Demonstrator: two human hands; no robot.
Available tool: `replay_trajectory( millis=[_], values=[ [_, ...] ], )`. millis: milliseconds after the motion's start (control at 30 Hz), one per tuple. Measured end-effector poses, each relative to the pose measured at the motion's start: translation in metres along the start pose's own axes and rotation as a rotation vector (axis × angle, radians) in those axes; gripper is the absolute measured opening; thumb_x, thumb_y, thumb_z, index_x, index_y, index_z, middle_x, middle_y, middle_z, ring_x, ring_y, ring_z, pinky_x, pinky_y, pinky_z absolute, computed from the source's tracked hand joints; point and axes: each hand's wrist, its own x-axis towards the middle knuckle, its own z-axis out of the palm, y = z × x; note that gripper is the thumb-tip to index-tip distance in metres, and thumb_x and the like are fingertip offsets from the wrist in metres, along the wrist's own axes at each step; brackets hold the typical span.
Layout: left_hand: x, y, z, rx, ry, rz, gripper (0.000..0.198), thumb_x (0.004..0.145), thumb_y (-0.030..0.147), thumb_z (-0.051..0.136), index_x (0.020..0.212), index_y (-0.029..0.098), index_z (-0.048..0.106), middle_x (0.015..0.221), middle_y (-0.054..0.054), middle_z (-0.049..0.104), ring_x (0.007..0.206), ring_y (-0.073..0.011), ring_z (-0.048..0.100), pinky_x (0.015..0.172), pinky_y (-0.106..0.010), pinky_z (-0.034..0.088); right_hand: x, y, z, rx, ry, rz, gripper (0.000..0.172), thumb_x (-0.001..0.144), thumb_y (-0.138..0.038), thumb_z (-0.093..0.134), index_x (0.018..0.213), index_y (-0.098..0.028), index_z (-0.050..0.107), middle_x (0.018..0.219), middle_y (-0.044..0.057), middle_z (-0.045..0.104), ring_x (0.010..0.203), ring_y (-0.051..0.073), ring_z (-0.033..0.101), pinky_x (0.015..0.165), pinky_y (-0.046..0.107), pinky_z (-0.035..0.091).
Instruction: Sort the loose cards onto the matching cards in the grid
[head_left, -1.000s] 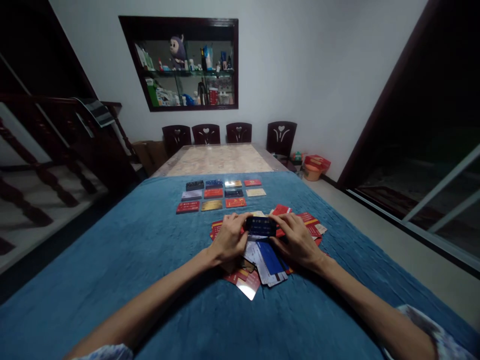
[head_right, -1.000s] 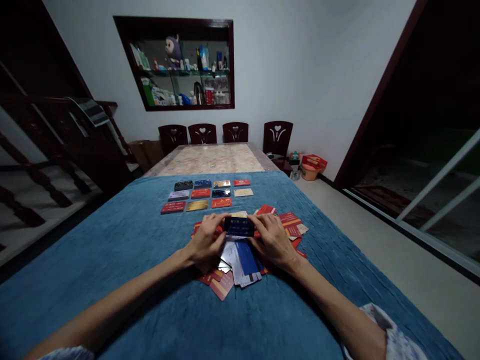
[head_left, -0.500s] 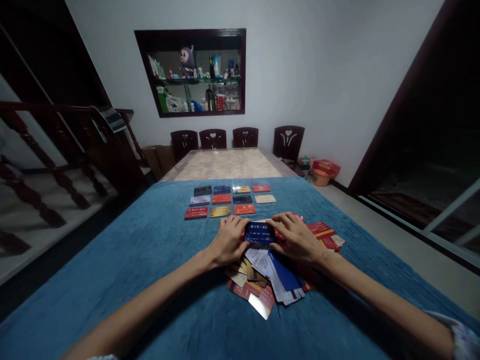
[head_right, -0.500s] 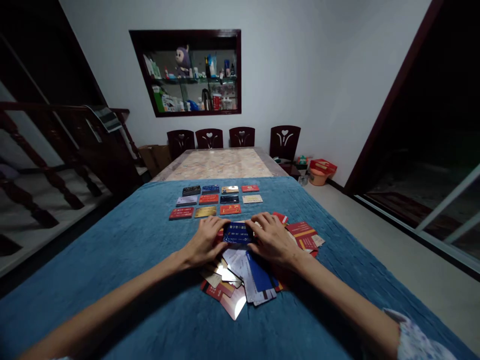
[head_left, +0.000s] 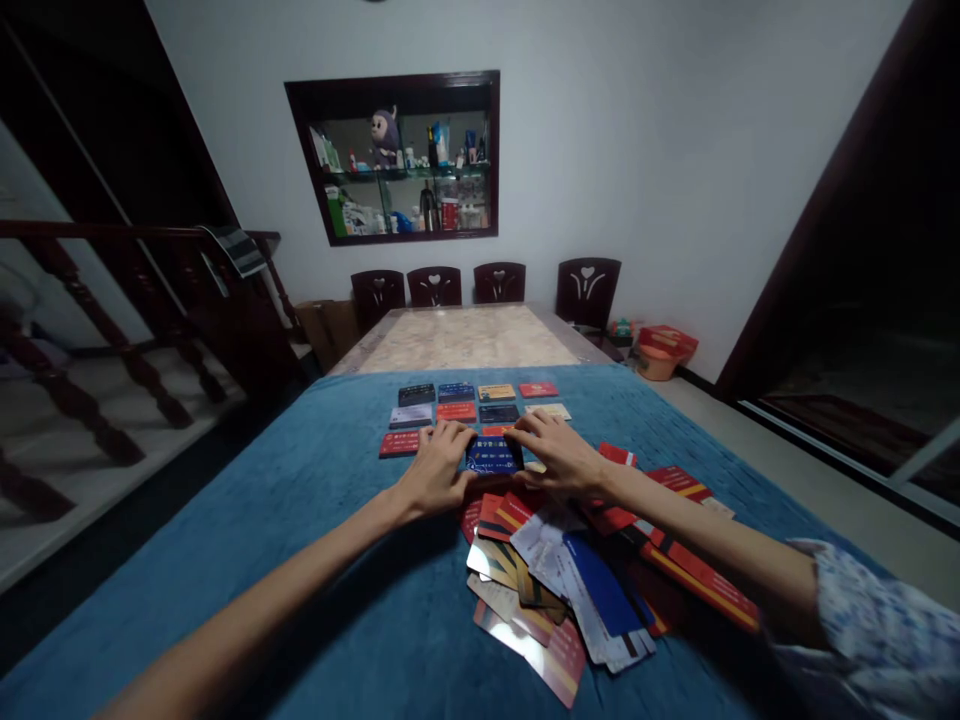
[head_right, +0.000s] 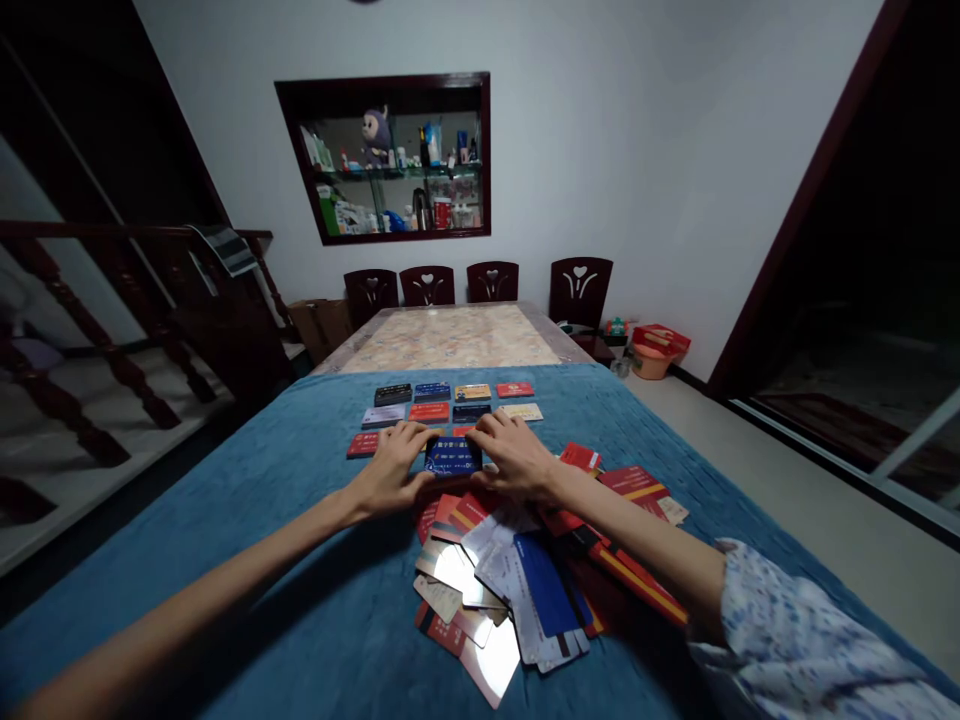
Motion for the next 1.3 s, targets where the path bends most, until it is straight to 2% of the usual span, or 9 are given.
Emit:
replay_trajectory(
  millis=[167, 333, 467, 767, 1033, 1300],
  values=[
    [0.015, -0.02, -0.006, 0.085, -0.025, -0.038, 0.046, 0.079, 0.02, 0.062, 0.123, 0.018, 0.053, 0.128, -0.013, 0.057, 0.122, -0.0302, 0.046, 0.102, -0.05, 0.033, 0.033, 0.007, -0.001, -0.007, -0.089, 0.034, 0.051, 0.083, -0.04, 0.069, 0.127, -0.016, 0.058, 0.123, 0.016, 0.057, 0.112, 0.03, 0.047, 0.085, 0.041, 0.041],
    [0.033, -0.039, -0.009, 0.163, -0.062, -0.08, 0.04, 0.081, 0.02, 0.059, 0.12, 0.018, 0.055, 0.129, -0.013, 0.057, 0.121, -0.0298, 0.046, 0.1, -0.05, 0.034, 0.064, 0.019, 0.002, -0.028, -0.133, 0.042, 0.049, 0.085, -0.046, 0.066, 0.125, -0.018, 0.06, 0.125, 0.017, 0.056, 0.115, 0.031, 0.045, 0.088, 0.042, 0.041],
    [0.047, -0.054, -0.01, 0.188, -0.072, -0.107, 0.043, 0.081, 0.022, 0.061, 0.124, 0.019, 0.055, 0.129, -0.013, 0.057, 0.122, -0.0303, 0.045, 0.1, -0.05, 0.034, 0.083, 0.027, 0.004, -0.067, -0.177, 0.074, 0.048, 0.086, -0.045, 0.065, 0.127, -0.021, 0.059, 0.128, 0.016, 0.055, 0.115, 0.031, 0.045, 0.086, 0.041, 0.042],
    [0.077, -0.093, -0.001, 0.224, -0.074, -0.127, 0.044, 0.082, 0.027, 0.061, 0.125, 0.02, 0.056, 0.128, -0.013, 0.058, 0.122, -0.031, 0.043, 0.099, -0.052, 0.034, 0.124, 0.039, 0.005, -0.082, -0.271, 0.142, 0.046, 0.086, -0.042, 0.064, 0.127, -0.022, 0.059, 0.13, 0.017, 0.054, 0.12, 0.033, 0.044, 0.087, 0.043, 0.045],
    [0.104, -0.109, 0.0, 0.261, -0.151, -0.184, 0.044, 0.081, 0.027, 0.055, 0.124, 0.02, 0.056, 0.128, -0.014, 0.056, 0.123, -0.034, 0.041, 0.098, -0.057, 0.036, 0.16, 0.061, 0.024, -0.093, -0.294, 0.193, 0.046, 0.082, -0.04, 0.065, 0.126, -0.025, 0.061, 0.129, 0.016, 0.056, 0.121, 0.034, 0.045, 0.091, 0.047, 0.046],
    [0.127, -0.132, 0.014, 0.273, -0.195, -0.222, 0.043, 0.08, 0.025, 0.056, 0.123, 0.02, 0.056, 0.13, -0.015, 0.057, 0.129, -0.0357, 0.039, 0.099, -0.058, 0.035, 0.181, 0.071, 0.036, -0.087, -0.348, 0.252, 0.05, 0.082, -0.04, 0.064, 0.129, -0.026, 0.06, 0.129, 0.017, 0.058, 0.123, 0.035, 0.045, 0.094, 0.051, 0.044]
  ],
)
